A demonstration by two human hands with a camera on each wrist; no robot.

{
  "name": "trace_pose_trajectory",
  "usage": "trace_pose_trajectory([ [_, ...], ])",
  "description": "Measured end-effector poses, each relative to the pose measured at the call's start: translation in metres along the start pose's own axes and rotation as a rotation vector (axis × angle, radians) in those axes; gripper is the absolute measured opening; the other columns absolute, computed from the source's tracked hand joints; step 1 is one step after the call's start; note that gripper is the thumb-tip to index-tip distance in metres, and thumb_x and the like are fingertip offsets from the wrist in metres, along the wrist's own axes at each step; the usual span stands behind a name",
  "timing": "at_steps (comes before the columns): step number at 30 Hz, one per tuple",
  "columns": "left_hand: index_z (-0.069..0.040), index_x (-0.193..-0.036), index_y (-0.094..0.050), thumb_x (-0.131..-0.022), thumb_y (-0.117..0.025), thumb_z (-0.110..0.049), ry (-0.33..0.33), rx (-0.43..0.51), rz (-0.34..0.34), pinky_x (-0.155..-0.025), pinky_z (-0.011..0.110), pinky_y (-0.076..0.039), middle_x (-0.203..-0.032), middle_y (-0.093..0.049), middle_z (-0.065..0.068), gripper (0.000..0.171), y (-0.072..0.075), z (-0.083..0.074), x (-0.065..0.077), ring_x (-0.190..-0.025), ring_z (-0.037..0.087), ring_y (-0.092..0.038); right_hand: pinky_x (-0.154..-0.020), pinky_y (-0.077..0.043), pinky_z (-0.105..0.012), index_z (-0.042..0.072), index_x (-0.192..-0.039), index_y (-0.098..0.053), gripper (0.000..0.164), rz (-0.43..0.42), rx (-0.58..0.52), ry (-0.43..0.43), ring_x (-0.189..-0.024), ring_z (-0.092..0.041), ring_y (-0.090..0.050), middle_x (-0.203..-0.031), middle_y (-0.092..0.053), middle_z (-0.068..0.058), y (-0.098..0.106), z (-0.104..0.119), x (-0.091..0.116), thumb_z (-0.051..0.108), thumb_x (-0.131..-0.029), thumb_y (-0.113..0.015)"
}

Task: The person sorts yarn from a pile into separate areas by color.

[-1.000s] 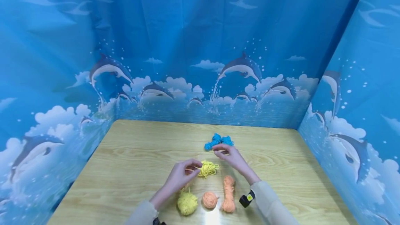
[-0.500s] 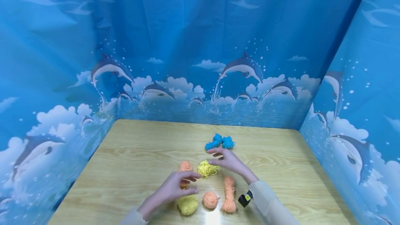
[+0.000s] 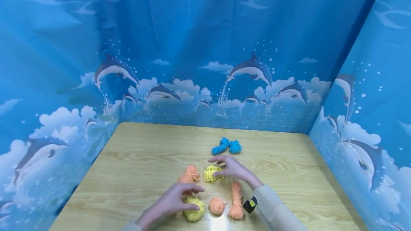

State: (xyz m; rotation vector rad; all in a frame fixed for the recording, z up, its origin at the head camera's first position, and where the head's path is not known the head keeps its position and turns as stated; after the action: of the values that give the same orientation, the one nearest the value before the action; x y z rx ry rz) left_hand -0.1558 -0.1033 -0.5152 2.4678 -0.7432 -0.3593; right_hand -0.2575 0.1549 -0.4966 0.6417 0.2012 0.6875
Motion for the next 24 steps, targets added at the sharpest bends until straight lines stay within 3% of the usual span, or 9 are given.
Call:
trace_pose_trajectory([
  [11,-0.020,-0.121,-0.071,-0.078,-0.084,-0.038,-0.024,-0.035,0.020,-0.100,0.033,-0.053,-0.121,-0.071,-0.009,0.049,-0.002,0.003,0.007,-0.110,0.009,-0.065,-0.103,-0.051,-0.049,0.011,-0.134,-0.064,0.048,0.029,0.097,-0.019,-0.121,-0.029,-0.060,-0.134,-0.064,-0.006,-0.007,0.001,-0.005,0.014,-0.088,-0.079],
  [24,-0.022,-0.113,-0.074,-0.083,-0.080,-0.038,-0.003,-0.019,0.011,-0.099,0.032,-0.051,-0.114,-0.072,-0.011,0.035,-0.006,0.004,0.010,-0.108,0.007,-0.064,-0.099,-0.053,-0.050,0.017,-0.130,-0.067,0.045,0.040,0.154,-0.079,-0.123,-0.030,-0.059,-0.136,-0.064,-0.004,-0.011,0.002,-0.005,0.011,-0.087,-0.080],
])
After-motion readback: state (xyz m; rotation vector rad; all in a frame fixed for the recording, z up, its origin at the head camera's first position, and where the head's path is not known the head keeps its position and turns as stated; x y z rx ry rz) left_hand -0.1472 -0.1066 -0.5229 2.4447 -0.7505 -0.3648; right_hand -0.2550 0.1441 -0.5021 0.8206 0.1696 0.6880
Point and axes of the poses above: each hand's wrist, its own x-axis away from the middle knuckle, its own y-axis out of the back of the hand, z = x × y, the point moved 1 cm from there along -x, towards the middle knuckle
